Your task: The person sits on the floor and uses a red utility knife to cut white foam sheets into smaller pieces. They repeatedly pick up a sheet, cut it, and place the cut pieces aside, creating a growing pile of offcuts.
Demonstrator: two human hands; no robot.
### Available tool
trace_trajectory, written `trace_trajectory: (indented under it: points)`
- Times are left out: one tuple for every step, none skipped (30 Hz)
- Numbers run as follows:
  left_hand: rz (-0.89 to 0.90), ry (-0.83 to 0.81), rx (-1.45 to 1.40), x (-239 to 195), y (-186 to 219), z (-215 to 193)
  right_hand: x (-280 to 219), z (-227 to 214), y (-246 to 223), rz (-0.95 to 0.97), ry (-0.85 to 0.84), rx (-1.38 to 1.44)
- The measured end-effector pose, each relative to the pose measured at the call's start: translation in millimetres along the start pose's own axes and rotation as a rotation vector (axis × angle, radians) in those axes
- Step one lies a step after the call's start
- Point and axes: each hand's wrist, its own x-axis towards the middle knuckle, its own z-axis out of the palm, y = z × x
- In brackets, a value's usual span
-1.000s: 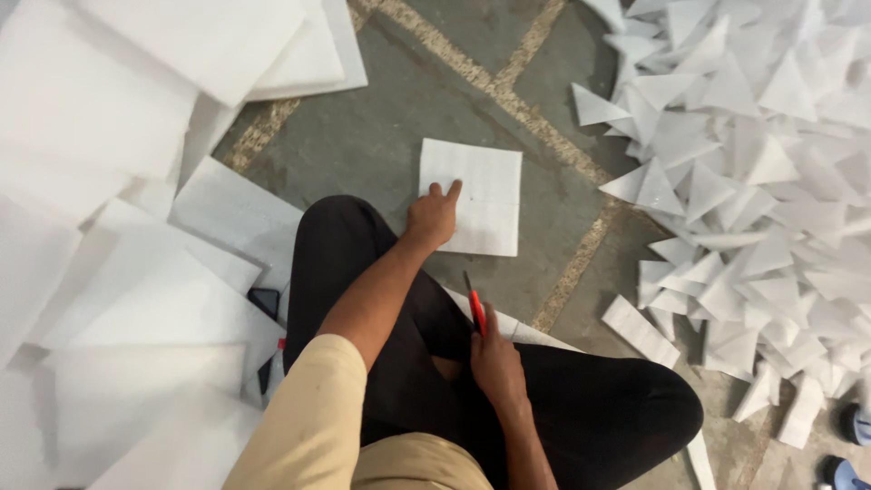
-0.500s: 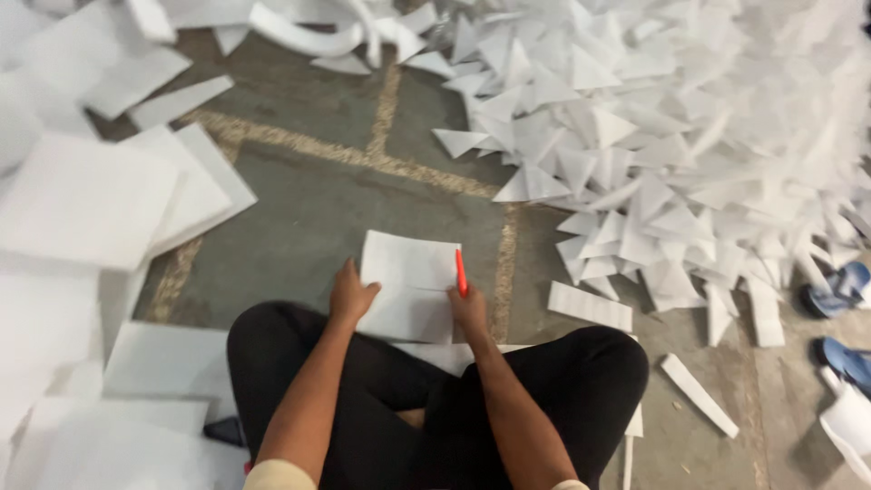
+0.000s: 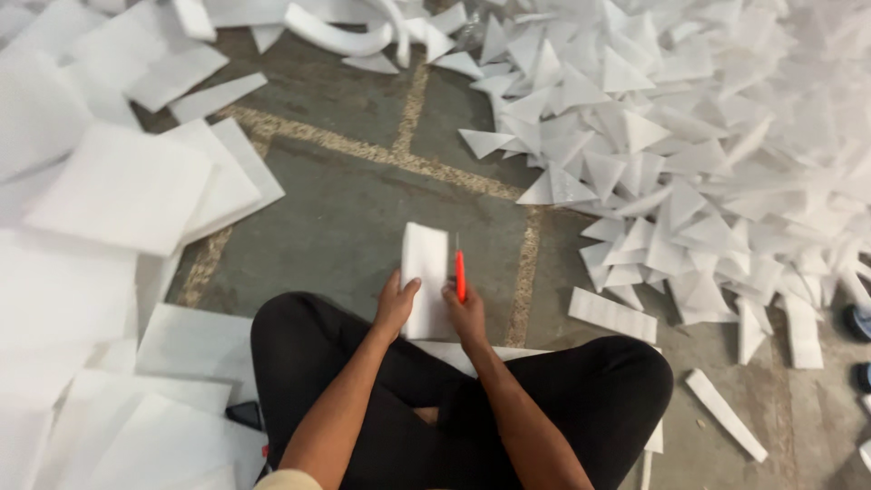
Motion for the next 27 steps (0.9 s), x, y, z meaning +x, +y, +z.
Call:
trace_trajectory:
  points:
    - [-0.046, -0.002, -0.115, -0.1, 2.5, 0.9, 0.9, -1.4, 0.1, -0.145, 0.105, -0.08]
    - [-0.055, -0.021, -0.158, -0.2, 5.3, 1.3, 1.7, -2.3, -1.0, 0.002, 0.049, -0.043]
    - [-0.064, -0.039, -0.2, -1.2, 8.2, 1.3, 2.0, -2.8, -3.2, 0.149, -0.009, -0.009]
    - [-0.074, -0.06, -0.243, -3.2, 11.0, 0.7, -0.2, -4.1, -5.7, 0.297, -0.066, 0.023]
    - [-0.071, -0.057, -0.255, -5.2, 14.2, -0.5, -3.4, -5.7, -9.1, 0.298, -0.103, 0.093]
    - [-0.065, -0.058, -0.266, -5.6, 18.1, -2.3, -5.2, -6.8, -13.5, 0.296, -0.138, 0.166]
    - [-0.059, -0.058, -0.276, -5.9, 22.1, -5.4, -6.9, -7.1, -18.0, 0.295, -0.173, 0.238]
    - [-0.072, -0.005, -0.337, -5.9, 25.5, -9.1, -9.1, -7.5, -22.0, 0.252, -0.206, 0.172]
    - [-0.085, 0.049, -0.398, -5.4, 28.3, -13.6, -11.6, -6.9, -25.6, 0.209, -0.238, 0.107]
    - [-0.096, 0.1, -0.46, -4.2, 30.3, -17.0, -13.1, -5.8, -29.1, 0.163, -0.267, 0.041]
    - [-0.093, 0.116, -0.456, -3.5, 31.0, -19.6, -15.4, -4.1, -32.1, 0.118, -0.268, 0.024]
    - [-0.09, 0.132, -0.453, -1.8, 30.4, -21.1, -18.4, -2.9, -35.0, 0.072, -0.268, 0.005]
    - [-0.087, 0.148, -0.45, -0.1, 28.5, -22.1, -21.5, -2.0, -37.9, 0.025, -0.268, -0.013]
    - [-0.103, 0.196, -0.408, 1.7, 25.1, -23.4, -25.2, -1.4, -40.9, -0.05, -0.257, -0.119]
    - [-0.12, 0.243, -0.367, 4.4, 20.8, -24.3, -28.7, -1.9, -44.5, -0.126, -0.246, -0.225]
    - [-0.14, 0.29, -0.324, 6.5, 15.6, -26.0, -31.8, -1.4, -48.6, -0.2, -0.233, -0.33]
    - [-0.134, 0.301, -0.287, 9.4, 10.3, -28.7, -34.2, -1.7, -53.2, -0.324, -0.261, -0.395]
    - [-0.132, 0.311, -0.25, 11.4, 4.8, -31.8, -39.1, -3.7, -57.2, -0.446, -0.286, -0.459]
    - [-0.129, 0.32, -0.213, 12.3, -0.3, -34.6, -42.8, -3.9, -61.1, -0.568, -0.312, -0.522]
    - [0.015, 0.18, 0.049, 12.3, -4.6, -34.4, -44.6, -5.9, -65.2, -0.548, -0.288, -0.517]
    - [0.157, 0.035, 0.309, 11.5, -7.0, -34.2, -45.6, -8.3, -68.9, -0.528, -0.264, -0.511]
    - [0.301, -0.114, 0.571, 10.1, -6.7, -35.5, -45.5, -8.8, -71.8, -0.509, -0.238, -0.502]
    - [0.207, -0.243, 0.46, 7.7, -3.9, -36.3, -43.8, -9.9, -74.1, -0.506, -0.217, -0.48]
    - [0.111, -0.373, 0.349, 3.2, 0.7, -36.6, -41.9, -11.0, -75.3, -0.5, -0.194, -0.457]
    - [0.014, -0.501, 0.235, -1.7, 7.6, -36.6, -39.1, -12.8, -75.7, -0.494, -0.171, -0.435]
    - [0.022, -0.53, 0.32, -8.6, 15.8, -37.2, -36.1, -15.9, -75.4, -0.49, -0.164, -0.462]
    - [0.031, -0.559, 0.405, -16.0, 25.3, -38.7, -32.6, -19.2, -74.8, -0.486, -0.156, -0.488]
